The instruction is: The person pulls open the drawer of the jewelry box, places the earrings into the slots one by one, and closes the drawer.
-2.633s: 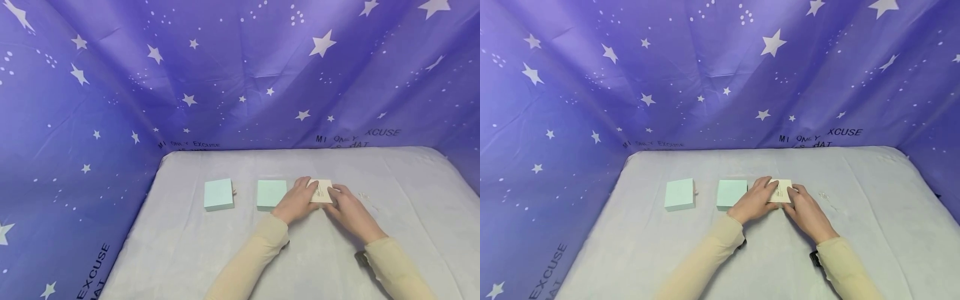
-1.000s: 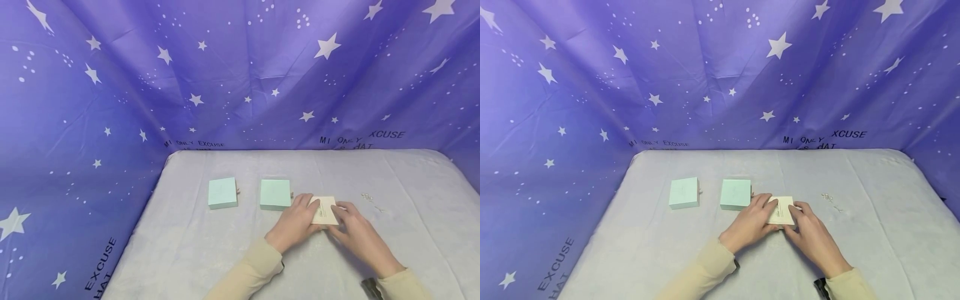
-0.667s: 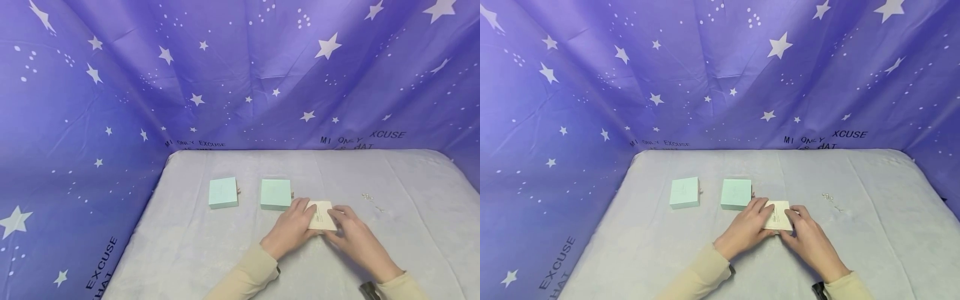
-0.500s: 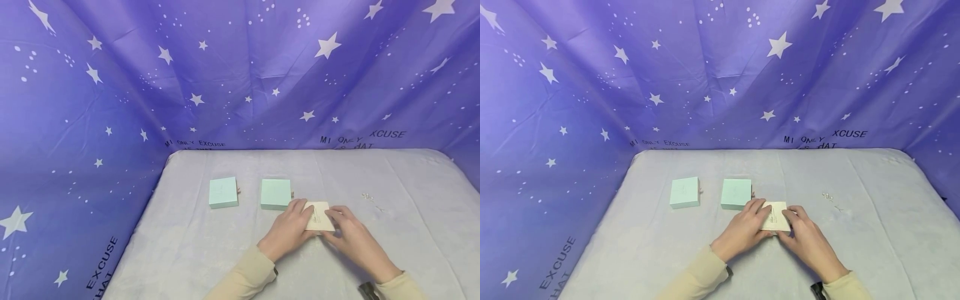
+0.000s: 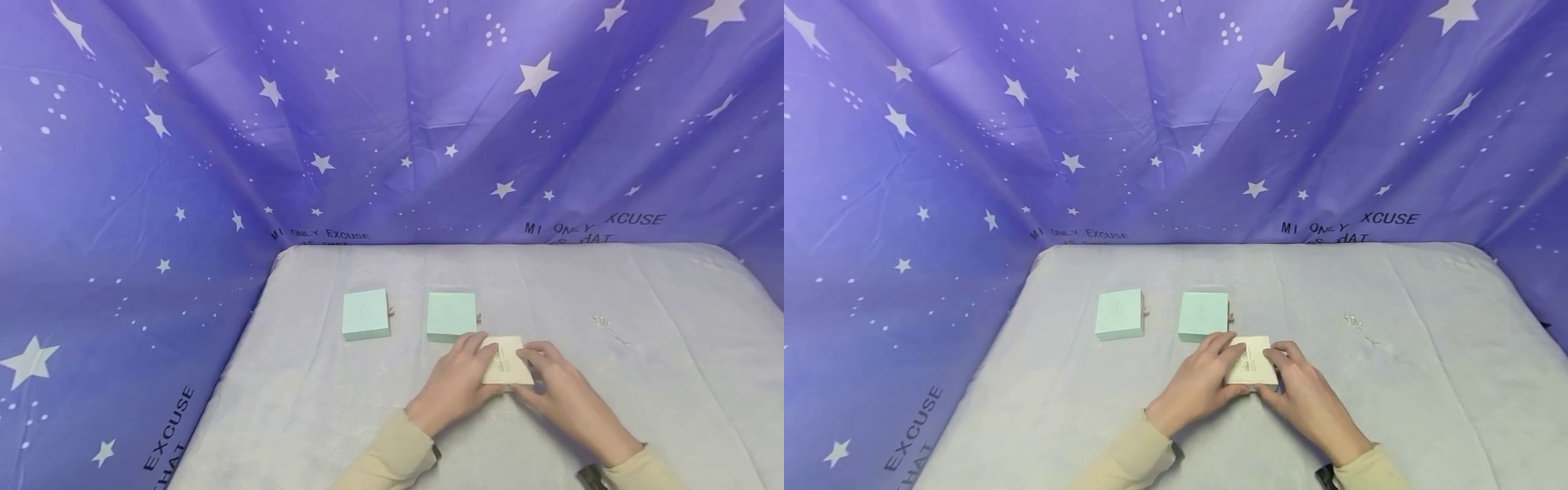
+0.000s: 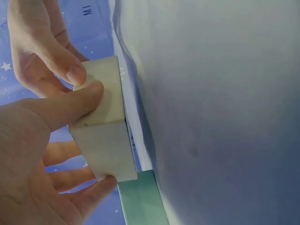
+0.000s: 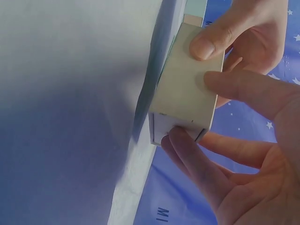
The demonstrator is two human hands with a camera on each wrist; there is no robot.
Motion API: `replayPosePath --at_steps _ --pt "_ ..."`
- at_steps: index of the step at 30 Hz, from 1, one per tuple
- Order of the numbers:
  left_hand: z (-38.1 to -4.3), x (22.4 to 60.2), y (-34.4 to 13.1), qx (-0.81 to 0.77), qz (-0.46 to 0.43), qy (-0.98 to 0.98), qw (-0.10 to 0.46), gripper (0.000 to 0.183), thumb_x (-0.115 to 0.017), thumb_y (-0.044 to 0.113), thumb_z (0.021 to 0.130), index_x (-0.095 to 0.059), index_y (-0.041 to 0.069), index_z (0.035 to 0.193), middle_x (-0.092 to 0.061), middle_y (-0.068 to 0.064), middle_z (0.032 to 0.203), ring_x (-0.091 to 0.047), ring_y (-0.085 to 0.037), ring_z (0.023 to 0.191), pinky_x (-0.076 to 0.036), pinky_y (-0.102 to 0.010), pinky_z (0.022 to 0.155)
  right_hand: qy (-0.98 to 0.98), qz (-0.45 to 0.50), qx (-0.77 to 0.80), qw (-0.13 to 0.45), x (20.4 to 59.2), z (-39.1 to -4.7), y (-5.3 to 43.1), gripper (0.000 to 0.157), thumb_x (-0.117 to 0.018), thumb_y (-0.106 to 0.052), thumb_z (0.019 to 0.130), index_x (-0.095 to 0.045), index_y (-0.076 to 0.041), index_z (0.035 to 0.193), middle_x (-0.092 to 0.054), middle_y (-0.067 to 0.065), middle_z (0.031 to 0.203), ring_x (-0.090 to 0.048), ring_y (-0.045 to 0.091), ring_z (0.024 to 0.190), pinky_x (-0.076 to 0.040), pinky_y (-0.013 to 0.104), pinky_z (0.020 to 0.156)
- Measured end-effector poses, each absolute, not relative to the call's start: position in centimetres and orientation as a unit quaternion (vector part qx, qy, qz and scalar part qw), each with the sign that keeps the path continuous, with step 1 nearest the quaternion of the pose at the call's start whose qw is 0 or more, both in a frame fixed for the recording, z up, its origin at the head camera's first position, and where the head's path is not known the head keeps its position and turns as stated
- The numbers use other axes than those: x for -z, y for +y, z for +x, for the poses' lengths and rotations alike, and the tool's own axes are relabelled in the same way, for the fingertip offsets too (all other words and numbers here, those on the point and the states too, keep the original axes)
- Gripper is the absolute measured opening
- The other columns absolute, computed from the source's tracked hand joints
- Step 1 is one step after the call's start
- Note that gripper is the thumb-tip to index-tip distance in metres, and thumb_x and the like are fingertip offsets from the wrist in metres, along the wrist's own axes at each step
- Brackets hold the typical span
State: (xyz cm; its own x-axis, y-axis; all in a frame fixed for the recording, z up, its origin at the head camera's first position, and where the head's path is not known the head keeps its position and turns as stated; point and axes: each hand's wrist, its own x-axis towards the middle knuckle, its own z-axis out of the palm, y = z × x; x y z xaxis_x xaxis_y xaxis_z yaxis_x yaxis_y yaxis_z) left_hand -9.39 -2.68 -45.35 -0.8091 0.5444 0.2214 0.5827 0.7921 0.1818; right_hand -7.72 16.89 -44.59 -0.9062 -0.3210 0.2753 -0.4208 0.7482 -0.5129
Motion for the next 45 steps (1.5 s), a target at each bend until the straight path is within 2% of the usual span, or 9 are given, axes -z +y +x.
replayPosePath --at_steps 7,16,25,32,38,45 --pt "-9.1 45.6 -3.8 0.151 -0.284 -0.945 0.063 0.065 -0.072 0.053 0.085 -0.06 0.012 0.133 -0.055 -0.007 0.141 -0.048 -0.019 0.134 -0.049 -0.03 0.104 -0.927 0.218 -0.287 0.105 45.0 -7.8 16.1 0.049 -0.086 -0.011 0.07 -0.066 0.006 0.111 -0.062 0.014 0.114 -0.066 0.029 0.096 -0.057 0.047 0.082" --pt "-9.1 46.1 -4.7 0.161 -0.28 -0.945 0.056 0.065 -0.075 0.052 0.082 -0.06 0.013 0.131 -0.055 -0.008 0.141 -0.049 -0.02 0.132 -0.052 -0.031 0.099 -0.93 0.215 -0.284 0.092 45.4 -7.6 15.2 0.049 -0.086 -0.013 0.072 -0.065 0.007 0.112 -0.061 0.017 0.116 -0.066 0.034 0.099 -0.057 0.047 0.083" --pt "-9.3 46.3 -4.7 0.166 -0.275 -0.946 0.026 0.076 -0.08 0.046 0.078 -0.054 0.01 0.14 -0.052 -0.009 0.145 -0.047 -0.021 0.135 -0.047 -0.032 0.105 -0.93 0.21 -0.287 0.086 45.6 -7.5 15.2 0.048 -0.085 -0.014 0.073 -0.065 0.004 0.113 -0.061 0.015 0.116 -0.065 0.033 0.101 -0.056 0.048 0.085" --pt "-9.3 46.4 -4.6 0.16 -0.273 -0.948 0.021 0.077 -0.081 0.042 0.077 -0.053 0.009 0.141 -0.051 -0.009 0.145 -0.047 -0.021 0.135 -0.044 -0.03 0.109 -0.93 0.207 -0.295 0.078 45.7 -7.9 15.9 0.04 -0.081 -0.017 0.08 -0.065 -0.002 0.114 -0.065 0.01 0.115 -0.065 0.032 0.105 -0.054 0.051 0.089" --pt "-9.1 46.3 -4.4 0.166 -0.271 -0.948 0.02 0.077 -0.081 0.041 0.077 -0.053 0.009 0.141 -0.051 -0.01 0.145 -0.047 -0.022 0.135 -0.044 -0.03 0.109 -0.932 0.191 -0.304 0.043 45.5 -8.5 16.6 0.035 -0.077 -0.017 0.085 -0.066 -0.002 0.116 -0.069 0.011 0.112 -0.066 0.032 0.103 -0.054 0.052 0.09" --pt "-9.1 46.2 -4.3 0.18 -0.264 -0.947 0.006 0.079 -0.082 0.038 0.075 -0.052 0.01 0.142 -0.049 -0.009 0.147 -0.046 -0.022 0.135 -0.043 -0.03 0.11 -0.926 0.176 -0.333 0.0 45.5 -9.2 17.3 0.033 -0.071 -0.008 0.087 -0.066 0.002 0.118 -0.071 0.016 0.112 -0.067 0.036 0.102 -0.053 0.055 0.09"
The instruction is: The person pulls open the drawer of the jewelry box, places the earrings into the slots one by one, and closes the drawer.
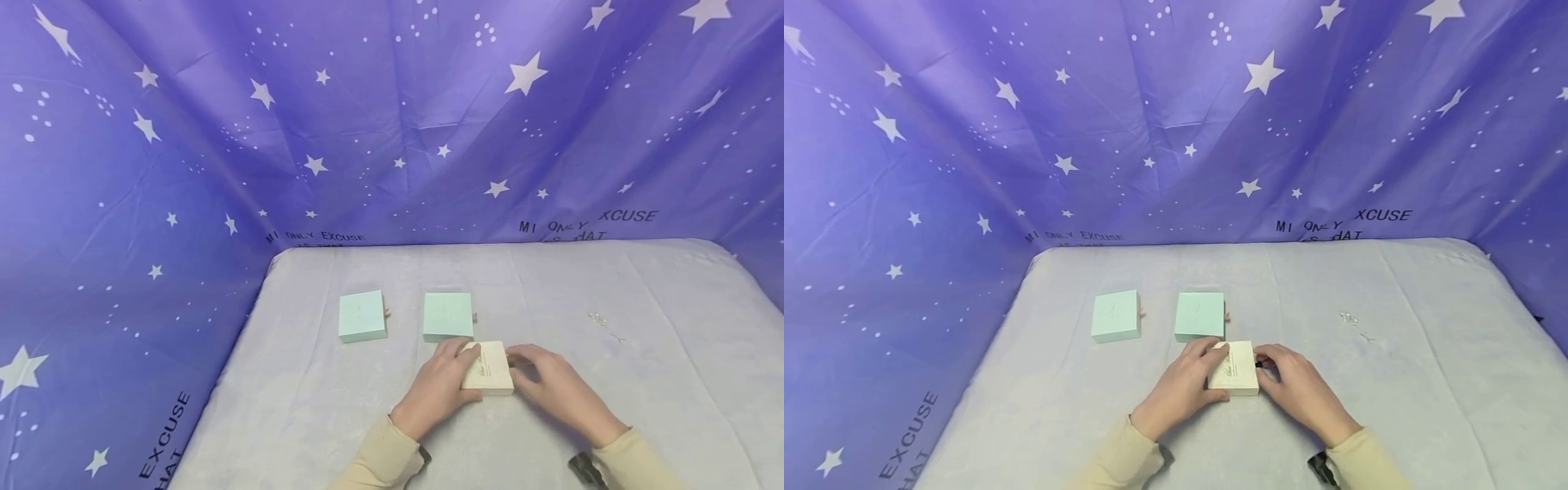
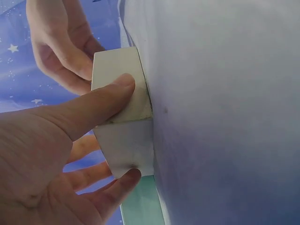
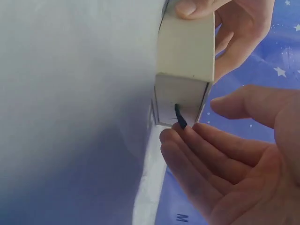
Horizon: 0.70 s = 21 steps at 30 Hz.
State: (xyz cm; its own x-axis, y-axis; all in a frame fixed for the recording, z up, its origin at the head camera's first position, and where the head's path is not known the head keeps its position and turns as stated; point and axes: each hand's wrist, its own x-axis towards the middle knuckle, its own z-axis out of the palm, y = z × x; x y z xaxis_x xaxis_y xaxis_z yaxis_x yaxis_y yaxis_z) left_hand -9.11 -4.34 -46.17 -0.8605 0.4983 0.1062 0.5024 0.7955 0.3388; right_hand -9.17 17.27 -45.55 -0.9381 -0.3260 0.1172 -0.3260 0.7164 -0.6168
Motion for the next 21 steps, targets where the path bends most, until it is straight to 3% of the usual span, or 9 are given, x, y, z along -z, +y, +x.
replayPosePath --at_steps 9,13,21 --pt "-8.9 46.0 -4.3 0.174 -0.25 -0.952 -0.017 0.081 -0.078 0.04 0.076 -0.049 0.011 0.145 -0.047 -0.008 0.149 -0.043 -0.021 0.138 -0.042 -0.029 0.11 -0.918 0.141 -0.363 -0.078 46.0 -9.9 17.4 0.023 -0.066 -0.013 0.092 -0.069 0.0 0.111 -0.07 -0.001 0.089 -0.064 0.014 0.082 -0.057 0.046 0.081" --pt "-8.8 45.9 -4.3 0.167 -0.252 -0.953 -0.011 0.081 -0.078 0.041 0.076 -0.049 0.01 0.145 -0.047 -0.008 0.149 -0.043 -0.021 0.138 -0.042 -0.029 0.11 -0.915 0.136 -0.367 -0.092 46.4 -10.4 17.4 0.018 -0.066 -0.012 0.092 -0.07 -0.002 0.105 -0.07 -0.004 0.084 -0.064 0.012 0.077 -0.057 0.039 0.075" --pt "-8.8 46.0 -4.1 0.156 -0.256 -0.954 -0.008 0.08 -0.078 0.041 0.077 -0.049 0.01 0.145 -0.047 -0.007 0.148 -0.043 -0.02 0.138 -0.042 -0.027 0.109 -0.909 0.104 -0.379 -0.135 46.8 -11.0 17.6 0.02 -0.066 -0.016 0.092 -0.07 0.0 0.103 -0.068 -0.003 0.08 -0.062 0.012 0.076 -0.057 0.041 0.075"
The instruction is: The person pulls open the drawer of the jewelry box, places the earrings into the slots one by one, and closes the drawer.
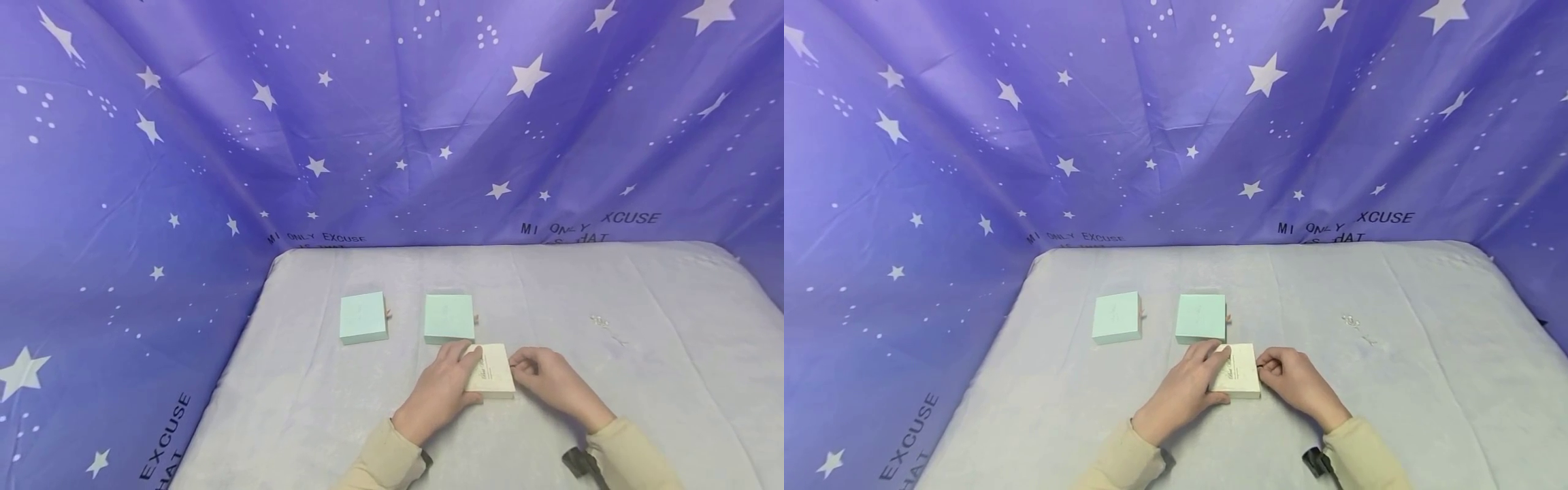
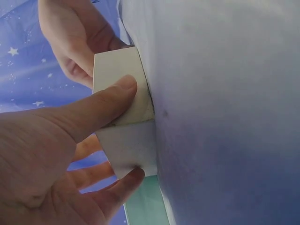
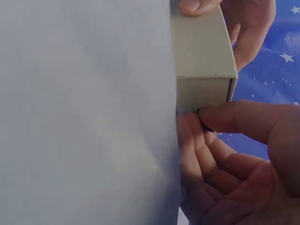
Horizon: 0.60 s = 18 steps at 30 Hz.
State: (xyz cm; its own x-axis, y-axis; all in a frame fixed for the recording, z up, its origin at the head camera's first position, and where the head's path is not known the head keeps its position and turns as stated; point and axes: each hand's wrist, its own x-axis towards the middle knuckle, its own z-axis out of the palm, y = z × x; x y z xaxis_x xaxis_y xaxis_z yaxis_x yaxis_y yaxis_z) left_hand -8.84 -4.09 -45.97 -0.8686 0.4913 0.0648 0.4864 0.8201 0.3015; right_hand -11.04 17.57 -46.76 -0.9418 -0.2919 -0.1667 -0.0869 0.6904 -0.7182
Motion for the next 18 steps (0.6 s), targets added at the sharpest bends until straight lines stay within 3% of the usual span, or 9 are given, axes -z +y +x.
replayPosePath --at_steps 8,18 --pt "-8.62 45.8 -3.81 -0.151 0.252 0.956 0.016 0.081 -0.075 0.042 0.077 -0.048 0.01 0.146 -0.045 -0.005 0.15 -0.041 -0.018 0.139 -0.041 -0.026 0.11 0.893 -0.082 0.408 0.17 46.79 -11.42 18.09 0.023 -0.068 -0.024 0.092 -0.07 -0.001 0.095 -0.066 -0.001 0.073 -0.06 0.015 0.069 -0.053 0.031 0.066" --pt "-8.62 45.71 -3.98 -0.146 0.259 0.955 0.013 0.08 -0.074 0.043 0.078 -0.047 0.01 0.146 -0.045 -0.007 0.15 -0.041 -0.019 0.139 -0.043 -0.026 0.109 0.873 -0.066 0.446 0.186 46.82 -11.77 18.11 0.023 -0.066 -0.016 0.09 -0.071 0.005 0.097 -0.071 0.004 0.074 -0.067 0.016 0.069 -0.059 0.032 0.07"
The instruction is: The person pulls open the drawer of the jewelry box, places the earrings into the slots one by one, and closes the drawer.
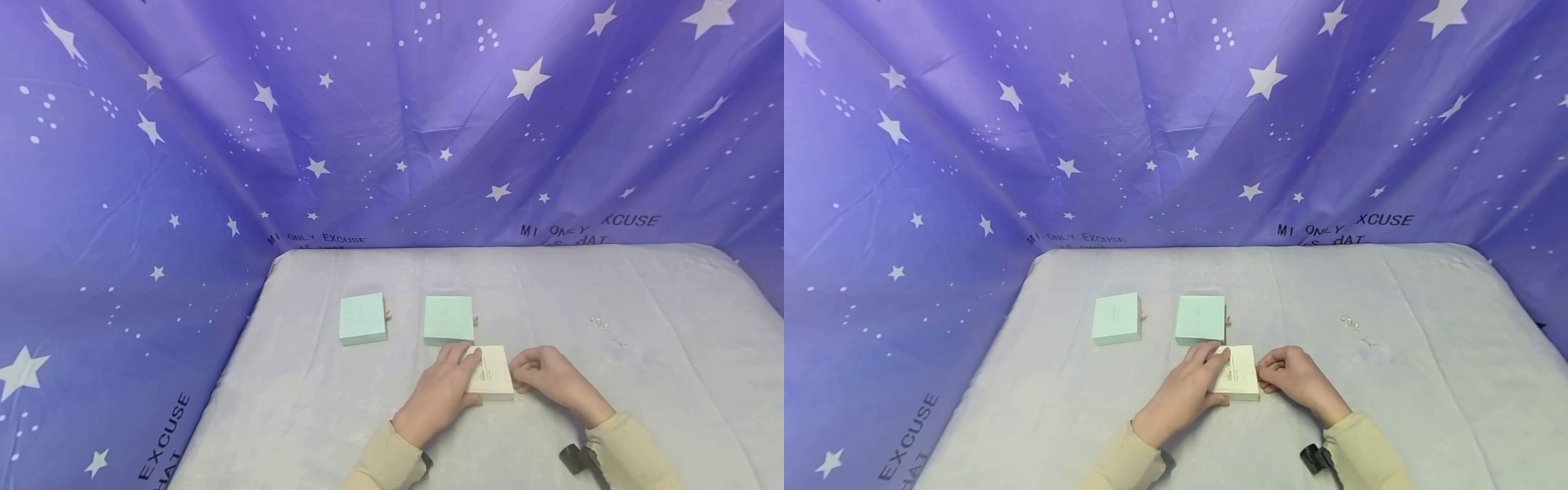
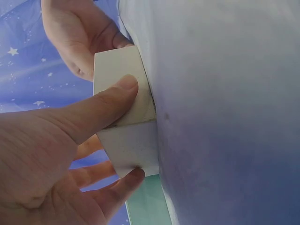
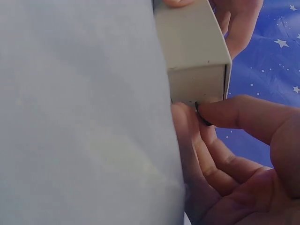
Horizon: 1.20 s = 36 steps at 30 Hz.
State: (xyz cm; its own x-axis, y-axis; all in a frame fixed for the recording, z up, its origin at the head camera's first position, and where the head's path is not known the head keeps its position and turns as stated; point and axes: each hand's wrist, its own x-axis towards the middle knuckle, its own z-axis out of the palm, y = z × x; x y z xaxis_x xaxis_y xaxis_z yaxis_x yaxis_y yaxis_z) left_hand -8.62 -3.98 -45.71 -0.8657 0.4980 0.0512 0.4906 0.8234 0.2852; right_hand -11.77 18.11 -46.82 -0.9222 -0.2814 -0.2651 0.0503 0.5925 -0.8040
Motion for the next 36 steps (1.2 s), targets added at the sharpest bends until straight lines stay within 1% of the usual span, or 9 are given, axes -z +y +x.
replayPosePath --at_steps 4,10,17,25,29,36 --pt "-8.6 45.7 -4.0 -0.152 0.259 0.954 0.017 0.08 -0.073 0.042 0.078 -0.047 0.01 0.146 -0.045 -0.007 0.15 -0.04 -0.02 0.14 -0.042 -0.026 0.109 0.866 -0.073 0.458 0.188 46.7 -11.7 18.2 0.026 -0.066 -0.017 0.092 -0.07 0.007 0.099 -0.073 0.007 0.077 -0.069 0.017 0.069 -0.06 0.032 0.07" --pt "-8.7 45.8 -4.1 -0.149 0.256 0.955 0.015 0.08 -0.074 0.042 0.078 -0.047 0.009 0.146 -0.045 -0.008 0.15 -0.041 -0.02 0.14 -0.042 -0.027 0.11 0.862 -0.083 0.467 0.178 46.6 -11.5 18.0 0.025 -0.066 -0.015 0.091 -0.069 0.009 0.098 -0.074 0.01 0.079 -0.07 0.018 0.069 -0.06 0.03 0.066" --pt "-8.7 45.8 -4.1 -0.148 0.251 0.956 0.021 0.08 -0.074 0.042 0.077 -0.048 0.01 0.145 -0.046 -0.007 0.15 -0.042 -0.02 0.139 -0.042 -0.027 0.11 0.87 -0.07 0.454 0.18 46.5 -11.5 17.9 0.022 -0.066 -0.015 0.091 -0.071 0.006 0.097 -0.073 0.005 0.077 -0.069 0.016 0.068 -0.059 0.029 0.068" --pt "-8.7 45.7 -3.7 -0.152 0.252 0.956 0.017 0.079 -0.076 0.042 0.076 -0.049 0.011 0.144 -0.046 -0.007 0.149 -0.042 -0.019 0.139 -0.043 -0.027 0.109 0.871 -0.087 0.449 0.176 46.6 -11.6 19.0 0.02 -0.066 -0.01 0.088 -0.071 0.008 0.097 -0.073 0.006 0.077 -0.068 0.017 0.069 -0.057 0.025 0.064" --pt "-8.6 45.7 -3.7 -0.153 0.246 0.957 0.021 0.08 -0.076 0.042 0.075 -0.049 0.011 0.144 -0.046 -0.007 0.15 -0.042 -0.019 0.139 -0.043 -0.027 0.109 0.869 -0.101 0.451 0.176 46.8 -11.8 19.4 0.018 -0.065 -0.009 0.088 -0.071 0.007 0.095 -0.072 0.005 0.076 -0.067 0.017 0.068 -0.056 0.024 0.064" --pt "-8.9 45.8 -3.9 -0.15 0.252 0.956 0.006 0.079 -0.078 0.041 0.074 -0.051 0.011 0.143 -0.048 -0.008 0.147 -0.045 -0.019 0.137 -0.044 -0.028 0.108 0.865 -0.111 0.452 0.186 46.7 -12.0 20.0 0.018 -0.063 -0.007 0.088 -0.07 0.008 0.096 -0.071 0.005 0.075 -0.066 0.017 0.069 -0.056 0.023 0.065"
